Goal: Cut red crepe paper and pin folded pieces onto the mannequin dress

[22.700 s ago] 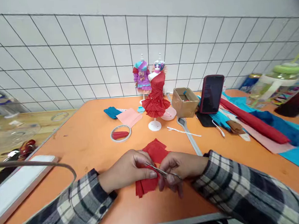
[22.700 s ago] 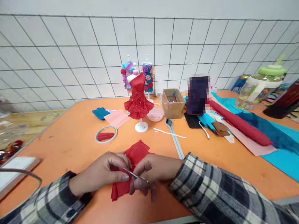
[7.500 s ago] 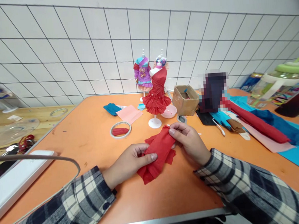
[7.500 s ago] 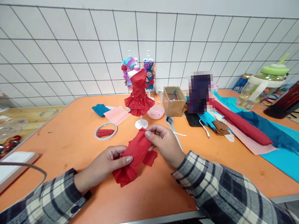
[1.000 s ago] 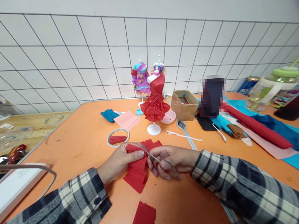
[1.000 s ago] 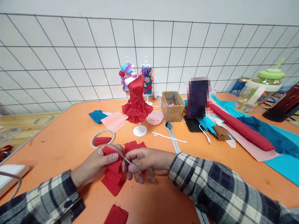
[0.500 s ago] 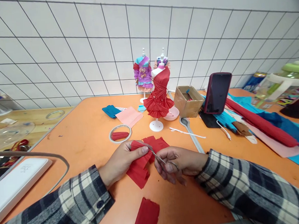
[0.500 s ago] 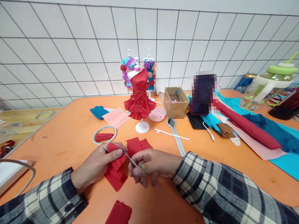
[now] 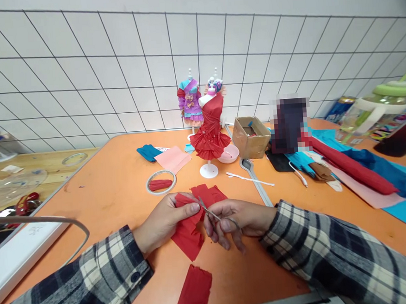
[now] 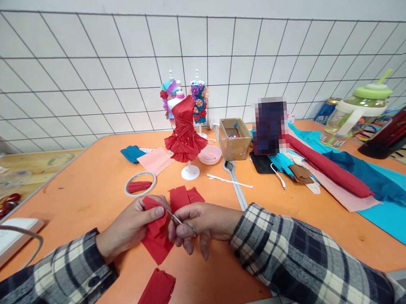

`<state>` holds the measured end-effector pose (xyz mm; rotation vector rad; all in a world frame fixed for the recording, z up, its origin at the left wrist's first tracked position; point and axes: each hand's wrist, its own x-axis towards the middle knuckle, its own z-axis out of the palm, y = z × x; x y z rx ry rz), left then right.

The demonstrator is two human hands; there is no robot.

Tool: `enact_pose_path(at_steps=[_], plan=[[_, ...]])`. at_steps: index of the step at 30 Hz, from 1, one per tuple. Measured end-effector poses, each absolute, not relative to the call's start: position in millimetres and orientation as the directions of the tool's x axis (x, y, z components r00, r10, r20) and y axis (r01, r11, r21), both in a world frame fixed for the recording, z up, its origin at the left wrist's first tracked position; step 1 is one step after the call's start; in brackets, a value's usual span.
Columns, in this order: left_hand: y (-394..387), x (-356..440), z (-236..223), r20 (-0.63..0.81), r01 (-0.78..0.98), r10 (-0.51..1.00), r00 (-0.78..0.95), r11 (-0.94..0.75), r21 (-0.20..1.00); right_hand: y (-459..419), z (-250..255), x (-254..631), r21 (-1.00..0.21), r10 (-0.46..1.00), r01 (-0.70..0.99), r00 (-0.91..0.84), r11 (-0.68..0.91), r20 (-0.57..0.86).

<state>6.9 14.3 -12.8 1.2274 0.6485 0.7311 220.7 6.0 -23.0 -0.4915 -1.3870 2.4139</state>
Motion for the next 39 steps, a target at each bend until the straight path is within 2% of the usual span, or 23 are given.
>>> enact_pose_path(at_steps=[3, 7, 12, 16, 22, 27, 30, 39], plan=[[14.7, 6.0, -16.3, -0.03, -0.144, 0.762, 0.647, 0.16, 0.977, 4.6, -23.0, 219.4, -0.873, 0.433, -0.095, -0.891, -0.478, -0.139], [15.6, 5.0, -17.7, 0.018, -0.179, 0.817, 0.577, 0.105, 0.978, 3.1, -23.3, 218.5, -0.882, 0.506, -0.125, -0.851, -0.454, -0.14], [17.4, 3.5, -18.7, 0.0, -0.088, 0.819, 0.574, 0.062, 0.994, 2.5, -21.0, 217.7, -0.868, 0.479, -0.101, -0.862, -0.486, -0.168], [18.2, 3.1, -18.9, 0.009, -0.096, 0.833, 0.553, 0.054, 0.994, 2.5, -20.4, 217.8, -0.901, 0.542, -0.086, -0.821, -0.426, -0.178], [18.3, -0.7, -21.2, -0.012, -0.002, 0.78, 0.626, 0.017, 1.0, 1.3, -21.8, 216.8, -0.922, 0.539, -0.071, -0.827, -0.382, -0.159], [16.8, -0.9, -21.4, -0.049, -0.155, 0.86, 0.507, 0.147, 0.977, 1.6, -18.5, 216.0, -0.921, 0.606, -0.095, -0.777, -0.379, -0.169], [16.7, 1.6, -17.6, -0.021, -0.235, 0.91, 0.414, 0.129, 0.963, 1.1, -18.1, 216.9, -0.923, 0.591, -0.08, -0.788, -0.376, -0.172], [19.4, 0.3, -22.1, 0.031, -0.158, 0.874, 0.485, 0.053, 0.986, 0.5, -21.4, 219.4, -0.903, 0.522, -0.085, -0.837, -0.422, -0.165]])
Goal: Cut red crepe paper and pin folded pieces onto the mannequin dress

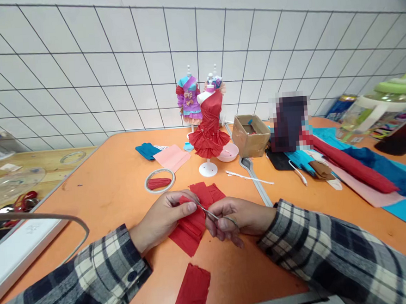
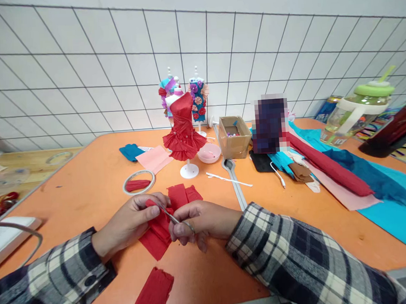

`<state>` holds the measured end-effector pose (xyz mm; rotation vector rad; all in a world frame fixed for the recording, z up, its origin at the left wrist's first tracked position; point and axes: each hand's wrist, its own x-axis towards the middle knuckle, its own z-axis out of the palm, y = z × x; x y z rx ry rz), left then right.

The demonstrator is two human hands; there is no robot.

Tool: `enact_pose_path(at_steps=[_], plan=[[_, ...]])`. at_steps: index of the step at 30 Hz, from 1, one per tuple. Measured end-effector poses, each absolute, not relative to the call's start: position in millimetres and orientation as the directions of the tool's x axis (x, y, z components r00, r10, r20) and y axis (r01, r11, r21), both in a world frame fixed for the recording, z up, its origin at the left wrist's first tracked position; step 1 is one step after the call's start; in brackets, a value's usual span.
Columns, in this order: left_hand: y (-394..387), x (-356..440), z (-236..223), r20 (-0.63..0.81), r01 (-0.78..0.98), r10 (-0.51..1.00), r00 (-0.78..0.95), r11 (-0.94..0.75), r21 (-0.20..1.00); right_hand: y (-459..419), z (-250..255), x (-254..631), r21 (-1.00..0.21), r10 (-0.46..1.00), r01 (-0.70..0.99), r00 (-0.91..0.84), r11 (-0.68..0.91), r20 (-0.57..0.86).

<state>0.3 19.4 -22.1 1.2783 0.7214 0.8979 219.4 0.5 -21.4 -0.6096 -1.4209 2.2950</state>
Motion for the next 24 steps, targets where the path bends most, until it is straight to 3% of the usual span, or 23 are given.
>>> enact_pose_path(at_steps=[11, 17, 24], plan=[[22, -3, -25, 0.053, -0.01, 0.859, 0.51, -0.056, 0.998, 4, -24, 221, -0.898, 0.496, -0.081, -0.853, -0.432, -0.162], [21, -3, -16, 0.054, 0.099, 0.79, 0.611, -0.144, 0.985, 5, -28, 223, -0.893, 0.436, -0.066, -0.887, -0.444, -0.151], [20, -3, -20, 0.057, -0.018, 0.893, 0.447, -0.054, 0.998, 4, -21, 221, -0.887, 0.54, -0.136, -0.83, -0.442, -0.141]])
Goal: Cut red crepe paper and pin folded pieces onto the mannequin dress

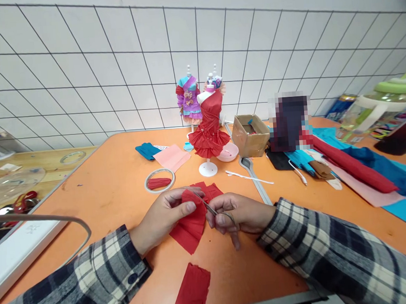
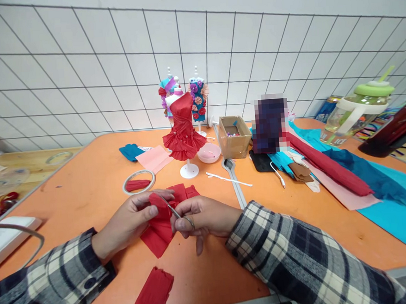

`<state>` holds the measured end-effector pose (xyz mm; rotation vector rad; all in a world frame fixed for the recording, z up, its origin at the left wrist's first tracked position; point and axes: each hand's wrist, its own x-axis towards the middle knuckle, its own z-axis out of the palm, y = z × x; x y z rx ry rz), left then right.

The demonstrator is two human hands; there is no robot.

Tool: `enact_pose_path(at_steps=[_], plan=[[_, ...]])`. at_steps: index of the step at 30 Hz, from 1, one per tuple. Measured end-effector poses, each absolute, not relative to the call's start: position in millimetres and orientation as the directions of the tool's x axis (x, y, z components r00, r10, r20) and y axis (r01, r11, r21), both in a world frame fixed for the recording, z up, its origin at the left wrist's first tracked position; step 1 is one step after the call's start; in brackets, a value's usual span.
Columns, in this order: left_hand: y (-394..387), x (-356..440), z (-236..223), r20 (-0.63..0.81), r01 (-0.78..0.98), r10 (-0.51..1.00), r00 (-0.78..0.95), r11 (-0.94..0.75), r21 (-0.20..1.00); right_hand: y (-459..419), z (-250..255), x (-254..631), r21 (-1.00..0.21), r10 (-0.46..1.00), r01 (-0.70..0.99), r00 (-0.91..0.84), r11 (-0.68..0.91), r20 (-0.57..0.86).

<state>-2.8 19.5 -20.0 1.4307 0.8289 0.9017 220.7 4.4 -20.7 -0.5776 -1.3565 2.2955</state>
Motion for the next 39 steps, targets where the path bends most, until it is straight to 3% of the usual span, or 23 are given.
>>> enact_pose_path(at_steps=[3, 18, 23, 39], plan=[[19, -2, -20, 0.038, -0.033, 0.917, 0.398, -0.028, 0.999, 4, -23, 221, -0.893, 0.532, -0.113, -0.832, -0.435, -0.153], [18, -2, -14, -0.011, 0.119, 0.86, 0.509, -0.058, 0.991, 5, -23, 223, -0.901, 0.455, -0.043, -0.873, -0.431, -0.176], [18, -3, -15, -0.018, 0.103, 0.838, 0.545, -0.045, 0.994, 5, -21, 222, -0.944, 0.52, -0.013, -0.837, -0.329, -0.17], [18, -1, -14, 0.033, 0.114, 0.753, 0.658, -0.143, 0.983, 3, -19, 224, -0.941, 0.505, 0.082, -0.826, -0.328, -0.249]])
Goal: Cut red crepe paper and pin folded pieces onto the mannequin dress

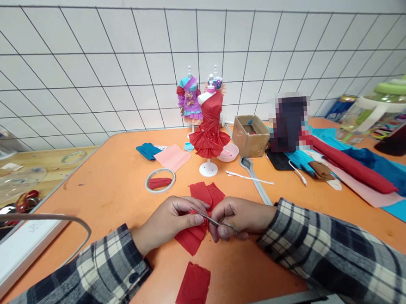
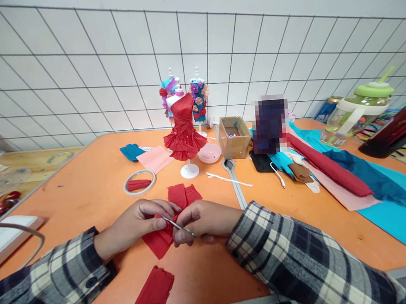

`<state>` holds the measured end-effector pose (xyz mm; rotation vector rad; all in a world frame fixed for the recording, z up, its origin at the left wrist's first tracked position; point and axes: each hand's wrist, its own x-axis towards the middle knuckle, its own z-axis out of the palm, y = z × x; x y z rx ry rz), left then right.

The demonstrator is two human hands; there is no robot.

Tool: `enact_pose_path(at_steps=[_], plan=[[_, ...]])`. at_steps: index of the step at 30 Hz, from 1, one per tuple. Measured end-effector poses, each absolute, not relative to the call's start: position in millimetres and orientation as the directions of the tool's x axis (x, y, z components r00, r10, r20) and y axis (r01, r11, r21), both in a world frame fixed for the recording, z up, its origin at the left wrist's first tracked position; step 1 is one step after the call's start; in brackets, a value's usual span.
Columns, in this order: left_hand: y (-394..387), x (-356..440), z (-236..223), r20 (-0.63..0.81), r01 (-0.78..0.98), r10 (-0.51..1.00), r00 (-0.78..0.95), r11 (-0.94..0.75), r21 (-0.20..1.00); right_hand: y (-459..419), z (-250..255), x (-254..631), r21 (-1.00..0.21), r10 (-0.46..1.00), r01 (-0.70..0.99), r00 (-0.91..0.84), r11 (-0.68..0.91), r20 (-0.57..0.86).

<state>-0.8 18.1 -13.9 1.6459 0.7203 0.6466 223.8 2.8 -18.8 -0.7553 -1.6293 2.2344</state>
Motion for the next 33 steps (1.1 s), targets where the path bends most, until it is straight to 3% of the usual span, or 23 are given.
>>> enact_pose_path(at_steps=[7, 11, 25, 30, 33], plan=[[20, 1, -16, 0.072, 0.118, 0.711, 0.699, -0.215, 0.97, 1, -20, 221, -0.904, 0.474, 0.053, -0.837, -0.425, -0.272], [21, 0, -18, 0.067, 0.11, 0.702, 0.709, -0.204, 0.973, 0, -17, 218, -0.912, 0.53, 0.089, -0.789, -0.401, -0.31], [22, 0, -16, 0.098, 0.14, 0.696, 0.711, -0.277, 0.951, 3, -21, 219, -0.925, 0.513, 0.105, -0.806, -0.366, -0.295], [21, 0, -13, 0.07, 0.218, 0.731, 0.679, -0.291, 0.932, 7, -18, 230, -0.916, 0.414, 0.075, -0.875, -0.394, -0.25], [21, -1, -11, 0.073, 0.217, 0.776, 0.626, -0.264, 0.94, 16, -6, 248, -0.947, 0.429, 0.115, -0.871, -0.301, -0.242]])
